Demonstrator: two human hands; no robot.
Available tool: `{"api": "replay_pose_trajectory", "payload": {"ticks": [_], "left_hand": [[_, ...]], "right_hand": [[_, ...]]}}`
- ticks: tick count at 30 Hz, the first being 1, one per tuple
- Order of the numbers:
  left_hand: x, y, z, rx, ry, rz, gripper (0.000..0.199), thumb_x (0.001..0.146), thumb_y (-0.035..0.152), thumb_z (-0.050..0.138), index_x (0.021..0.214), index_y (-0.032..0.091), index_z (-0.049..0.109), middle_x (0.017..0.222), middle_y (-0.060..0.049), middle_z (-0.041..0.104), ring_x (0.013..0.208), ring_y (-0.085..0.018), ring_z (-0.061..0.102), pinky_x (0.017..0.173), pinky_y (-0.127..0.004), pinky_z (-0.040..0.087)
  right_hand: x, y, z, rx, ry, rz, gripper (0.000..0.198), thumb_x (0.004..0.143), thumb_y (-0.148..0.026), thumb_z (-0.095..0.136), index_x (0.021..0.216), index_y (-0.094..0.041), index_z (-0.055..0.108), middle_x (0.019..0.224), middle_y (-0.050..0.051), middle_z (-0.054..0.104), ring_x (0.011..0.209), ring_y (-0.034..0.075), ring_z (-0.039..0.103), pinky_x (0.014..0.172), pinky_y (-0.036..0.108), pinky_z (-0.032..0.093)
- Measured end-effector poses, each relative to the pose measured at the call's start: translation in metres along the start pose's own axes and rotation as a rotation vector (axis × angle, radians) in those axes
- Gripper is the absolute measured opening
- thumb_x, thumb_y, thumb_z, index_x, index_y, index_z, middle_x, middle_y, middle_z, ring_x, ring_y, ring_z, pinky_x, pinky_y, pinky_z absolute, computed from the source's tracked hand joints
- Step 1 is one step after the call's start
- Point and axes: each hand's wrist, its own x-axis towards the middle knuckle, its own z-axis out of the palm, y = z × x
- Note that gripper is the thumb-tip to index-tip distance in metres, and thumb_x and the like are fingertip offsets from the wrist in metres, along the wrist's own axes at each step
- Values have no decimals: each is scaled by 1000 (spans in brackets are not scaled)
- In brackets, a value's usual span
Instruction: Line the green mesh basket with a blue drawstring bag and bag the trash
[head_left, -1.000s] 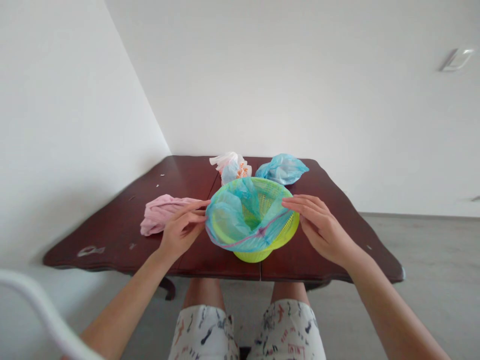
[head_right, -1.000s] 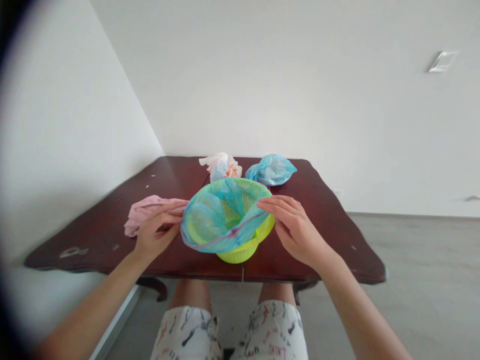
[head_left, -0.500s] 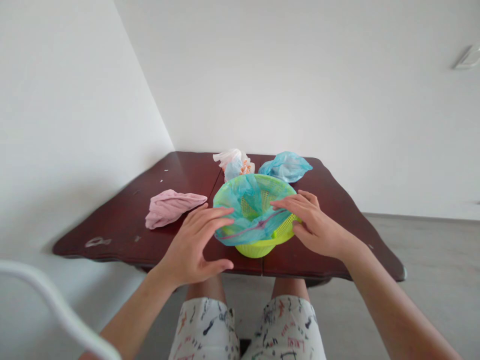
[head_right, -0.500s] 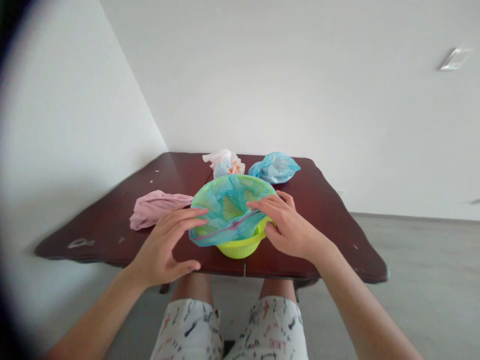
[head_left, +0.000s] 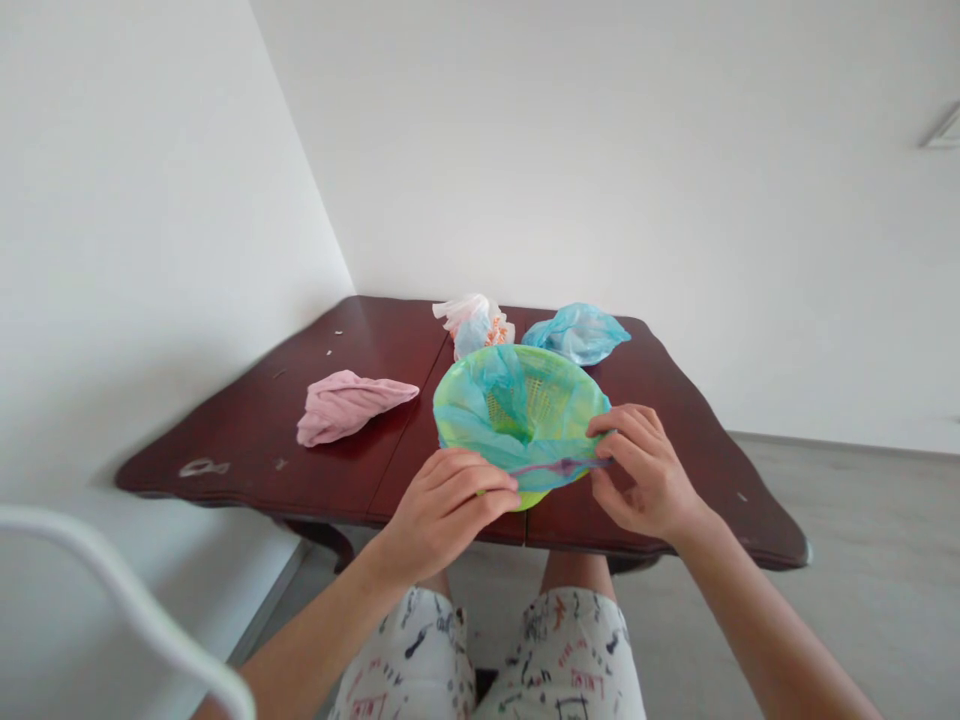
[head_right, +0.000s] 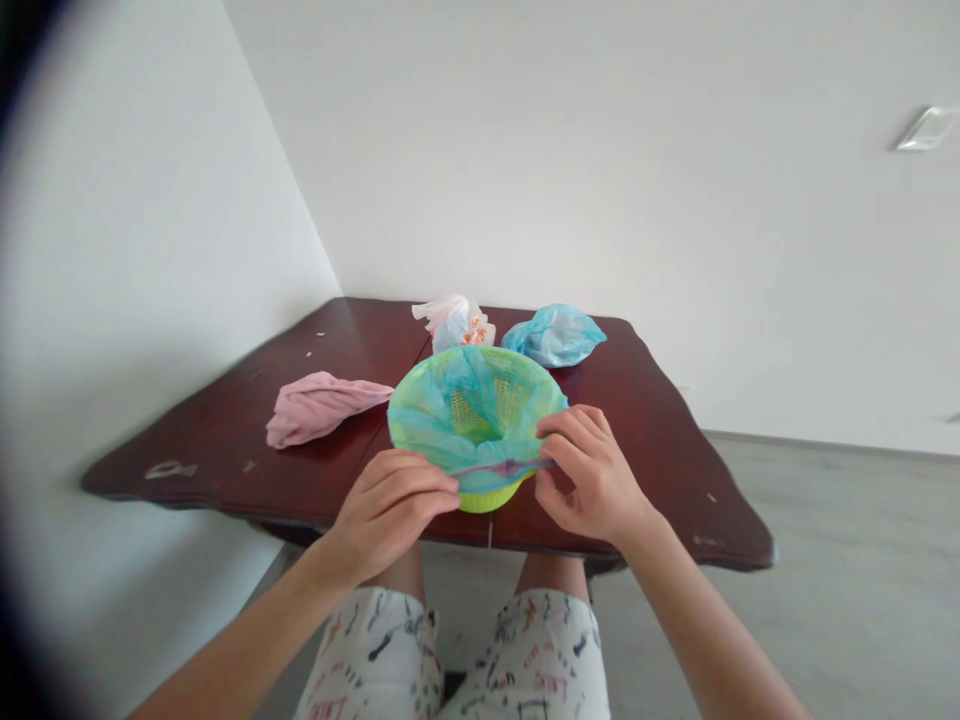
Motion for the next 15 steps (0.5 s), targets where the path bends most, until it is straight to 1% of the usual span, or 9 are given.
{"api": "replay_pose_trajectory", "payload": {"ticks": [3, 6, 8, 11, 13, 15], "left_hand": [[1, 4, 0, -30, 9, 19, 17, 124, 21, 65, 131, 28, 79, 121, -1, 91, 113, -19, 81, 109, -37, 63], [1, 5, -1, -50, -5, 74, 16, 123, 17, 66, 129, 26, 78, 118, -1, 90, 110, -17, 81, 113, -35, 63], [0, 5, -2, -53, -20, 83, 16, 121, 16, 68, 128, 25, 78, 118, -1, 90, 109, -18, 80, 113, -34, 64], [-5, 4, -4, -46, -22, 63, 18, 120, 16, 68, 131, 26, 78, 119, -2, 89, 111, -19, 80, 113, -35, 66], [-9, 1, -6, -38, -51, 98, 23, 116, 11, 71, 131, 28, 77, 118, 0, 89, 108, -17, 81, 116, -35, 65], [-10, -3, -10, -5, -43, 137, 30, 110, 9, 78, 130, 30, 76, 111, 3, 88, 99, -16, 81, 119, -37, 64]], "right_hand": [[-29, 8, 11, -132, 132, -60, 32, 87, -12, 79, 108, -33, 65, 123, 8, 79, 105, 33, 76, 92, 55, 64], [-56, 16, 28, -238, 218, -99, 35, 89, -15, 86, 114, -36, 73, 126, 8, 81, 103, 32, 79, 90, 56, 69], [-69, 17, 40, -288, 246, -73, 34, 91, -18, 88, 117, -38, 79, 126, 9, 82, 103, 33, 80, 90, 57, 70], [-80, 15, 53, -342, 290, -21, 31, 94, -21, 89, 119, -40, 86, 122, 9, 82, 102, 34, 80, 90, 57, 69], [-83, 13, 56, -363, 282, -5, 35, 95, -22, 89, 124, -40, 87, 124, 10, 81, 104, 34, 79, 90, 56, 69], [-84, 9, 55, -360, 250, -1, 43, 96, -24, 88, 135, -41, 85, 129, 11, 79, 108, 34, 78, 92, 56, 69]]}}
